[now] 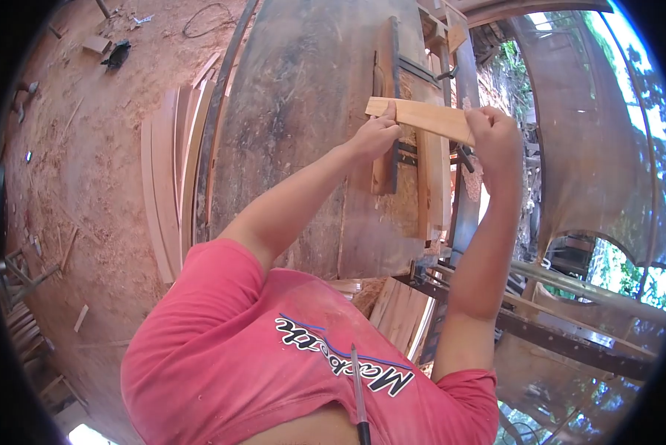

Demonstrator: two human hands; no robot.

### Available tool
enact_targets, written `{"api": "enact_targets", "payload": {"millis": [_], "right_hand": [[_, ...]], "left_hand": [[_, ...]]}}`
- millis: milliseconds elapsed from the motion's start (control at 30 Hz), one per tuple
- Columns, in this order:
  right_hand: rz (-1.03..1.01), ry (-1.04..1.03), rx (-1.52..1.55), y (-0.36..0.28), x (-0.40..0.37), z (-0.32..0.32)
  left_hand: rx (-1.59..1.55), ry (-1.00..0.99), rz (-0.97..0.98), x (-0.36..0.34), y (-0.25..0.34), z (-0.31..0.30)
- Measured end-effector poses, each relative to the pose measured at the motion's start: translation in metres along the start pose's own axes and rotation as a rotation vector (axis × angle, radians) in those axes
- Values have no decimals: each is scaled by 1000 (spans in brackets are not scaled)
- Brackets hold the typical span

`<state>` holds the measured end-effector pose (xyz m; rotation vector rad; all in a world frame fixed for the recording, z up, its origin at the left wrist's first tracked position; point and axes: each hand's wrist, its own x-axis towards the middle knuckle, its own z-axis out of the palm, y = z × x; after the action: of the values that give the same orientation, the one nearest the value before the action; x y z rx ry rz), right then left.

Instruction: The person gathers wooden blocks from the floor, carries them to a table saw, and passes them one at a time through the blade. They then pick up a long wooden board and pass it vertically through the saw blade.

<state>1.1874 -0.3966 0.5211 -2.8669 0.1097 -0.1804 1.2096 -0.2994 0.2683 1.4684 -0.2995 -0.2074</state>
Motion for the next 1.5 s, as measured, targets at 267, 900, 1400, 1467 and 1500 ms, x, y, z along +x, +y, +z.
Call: {"api": "enact_targets", "payload": {"millis": [267, 900, 1400, 1467, 1500], "right_hand": [[-125, -103, 29, 12, 83, -2], [25, -43, -49, 16, -80, 8], [170, 398, 1140, 139, -332, 15], [248, 387, 1525, 155, -337, 2], [276, 407, 1207, 162, -338, 9]], "left_hand": [[65, 43, -37, 16, 0, 1], [91, -146, -184, -7, -24, 5], [318, -291, 694, -177, 50, 73], [249, -330, 531, -182, 94, 72], [56, -306, 471, -184, 104, 75]]}}
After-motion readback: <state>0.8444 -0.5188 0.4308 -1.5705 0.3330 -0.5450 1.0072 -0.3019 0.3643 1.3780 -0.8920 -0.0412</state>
